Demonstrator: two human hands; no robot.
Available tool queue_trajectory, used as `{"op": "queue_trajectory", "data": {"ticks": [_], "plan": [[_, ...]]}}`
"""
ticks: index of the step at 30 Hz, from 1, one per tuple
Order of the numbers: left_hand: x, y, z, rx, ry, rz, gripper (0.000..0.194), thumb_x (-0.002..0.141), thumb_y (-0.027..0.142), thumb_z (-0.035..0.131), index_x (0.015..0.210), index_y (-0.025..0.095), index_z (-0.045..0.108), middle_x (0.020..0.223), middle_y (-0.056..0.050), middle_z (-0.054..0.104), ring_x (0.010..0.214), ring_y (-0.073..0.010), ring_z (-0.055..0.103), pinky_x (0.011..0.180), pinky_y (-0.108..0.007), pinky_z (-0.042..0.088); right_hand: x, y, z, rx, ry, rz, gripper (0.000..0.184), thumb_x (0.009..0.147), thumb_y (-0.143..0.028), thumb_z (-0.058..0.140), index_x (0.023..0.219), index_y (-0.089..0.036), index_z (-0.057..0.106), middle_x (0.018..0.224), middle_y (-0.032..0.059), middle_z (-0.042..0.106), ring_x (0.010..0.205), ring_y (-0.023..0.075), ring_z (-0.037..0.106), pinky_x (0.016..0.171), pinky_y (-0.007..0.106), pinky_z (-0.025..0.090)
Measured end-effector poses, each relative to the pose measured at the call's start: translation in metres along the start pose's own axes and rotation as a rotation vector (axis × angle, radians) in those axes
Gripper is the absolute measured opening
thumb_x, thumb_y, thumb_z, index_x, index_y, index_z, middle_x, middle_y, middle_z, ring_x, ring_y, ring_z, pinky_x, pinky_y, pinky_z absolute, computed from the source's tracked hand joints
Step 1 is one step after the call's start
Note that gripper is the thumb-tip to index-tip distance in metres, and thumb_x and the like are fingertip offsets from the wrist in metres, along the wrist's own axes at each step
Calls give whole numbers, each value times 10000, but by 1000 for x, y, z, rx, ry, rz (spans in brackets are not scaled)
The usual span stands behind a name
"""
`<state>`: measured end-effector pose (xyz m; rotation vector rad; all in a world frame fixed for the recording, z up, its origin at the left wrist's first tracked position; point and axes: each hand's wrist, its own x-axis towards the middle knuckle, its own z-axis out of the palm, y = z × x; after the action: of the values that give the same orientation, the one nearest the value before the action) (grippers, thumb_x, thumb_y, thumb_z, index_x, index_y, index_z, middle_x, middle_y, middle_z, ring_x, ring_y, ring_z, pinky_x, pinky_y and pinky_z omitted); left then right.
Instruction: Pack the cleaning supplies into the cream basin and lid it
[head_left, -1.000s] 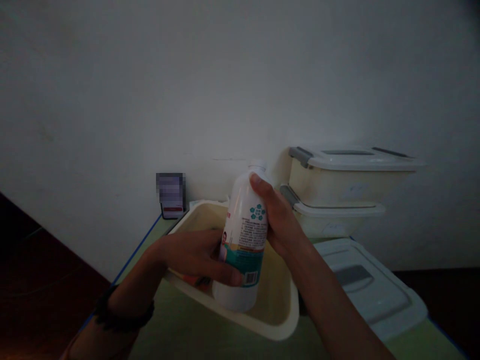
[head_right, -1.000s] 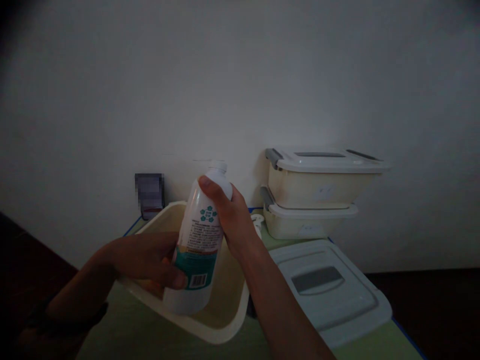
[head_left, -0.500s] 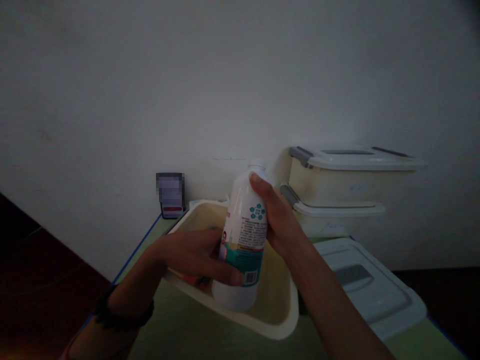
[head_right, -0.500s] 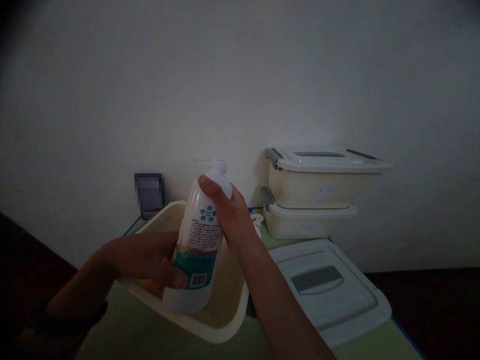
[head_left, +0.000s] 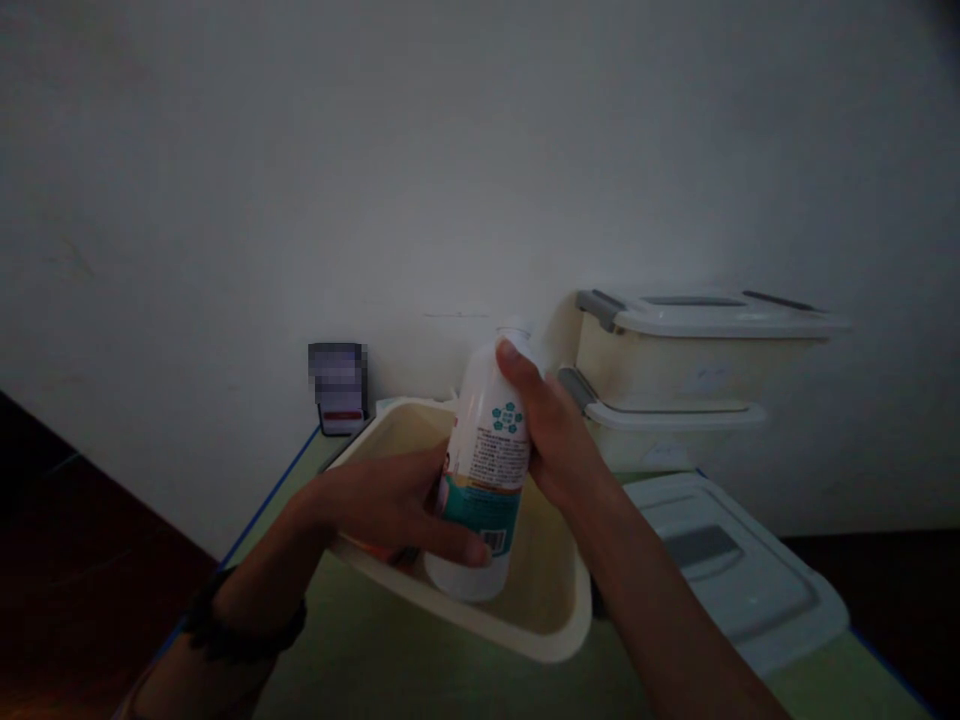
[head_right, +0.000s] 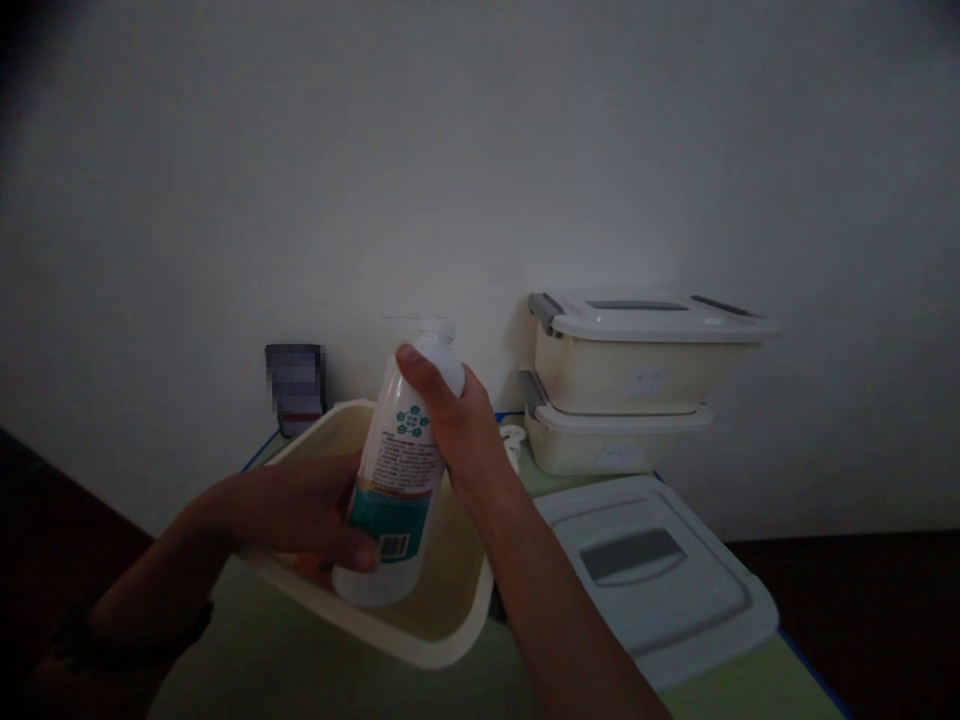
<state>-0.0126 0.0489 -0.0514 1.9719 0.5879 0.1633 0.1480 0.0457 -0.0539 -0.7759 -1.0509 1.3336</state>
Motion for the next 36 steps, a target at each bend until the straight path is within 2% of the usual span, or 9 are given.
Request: {"op": "queue_trajectory", "data": {"ticks": [4, 7, 10, 16, 22, 24, 30, 36], "plan": [[1, 0, 0, 80, 40, -101, 419, 684, 422, 706, 1000, 174, 587, 907, -34, 694, 855, -220, 643, 697, -295, 511, 0, 4, 0, -83, 24, -16, 427, 654, -554, 675, 881, -212, 556, 706, -3, 582, 578, 134, 530, 532, 286, 424], [2, 3, 1, 89, 69, -82, 320, 687, 407, 703, 905, 192, 612, 762, 7, 683, 897, -224, 634, 741, -299, 498, 1, 5, -1, -89, 22, -23, 433, 660, -558, 667, 901, -216, 554, 715, -4, 582, 583, 136, 533, 541, 293, 431], [2, 4, 1, 107, 67, -69, 323, 694, 405, 697, 909, 184, 603, 756, 4, 679, 906, -225, 629, 760, -309, 493, 2, 5, -1, -81, 15, -14, 431, 660, -558, 668, 890, -213, 547, 747, 5, 593, 611, 146, 553, 565, 303, 442], [2, 2, 0, 117, 34, -153, 424, 695, 458, 684, 992, 177, 574, 883, -30, 687, 680, -182, 645, 556, -263, 491, 1, 4, -1, -81, 17, -8, 426, 653, -557, 668, 876, -214, 548, 716, -3, 587, 600, 147, 551, 557, 298, 441], [3, 2, 0, 104, 38, -64, 353, 689, 379, 711, 956, 181, 594, 945, -21, 690, 966, -227, 617, 775, -301, 487, 0, 4, -1, -71, 0, -5, 418, 654, -538, 679, 893, -220, 551, 706, -18, 578, 581, 133, 536, 552, 286, 429], [3, 2, 0, 106, 35, -61, 368, 689, 395, 710, 967, 182, 597, 942, -21, 694, 962, -228, 619, 784, -309, 486, 0, 4, -1, -69, -8, -11, 414, 663, -535, 676, 900, -220, 552, 707, -17, 578, 577, 132, 534, 550, 286, 426], [2, 0, 1, 119, 51, -46, 318, 696, 411, 701, 900, 182, 617, 765, 9, 688, 867, -218, 645, 763, -310, 493, 0, 4, 0, -63, -6, -11, 408, 655, -523, 688, 886, -216, 551, 699, -18, 577, 557, 123, 518, 543, 285, 422], [2, -2, 0, 119, 48, -58, 318, 689, 423, 705, 897, 196, 627, 757, 15, 688, 927, -227, 630, 801, -314, 481, 0, 3, 0, -72, -21, -3, 400, 657, -521, 689, 873, -219, 543, 683, -25, 562, 552, 117, 504, 555, 284, 424]]}}
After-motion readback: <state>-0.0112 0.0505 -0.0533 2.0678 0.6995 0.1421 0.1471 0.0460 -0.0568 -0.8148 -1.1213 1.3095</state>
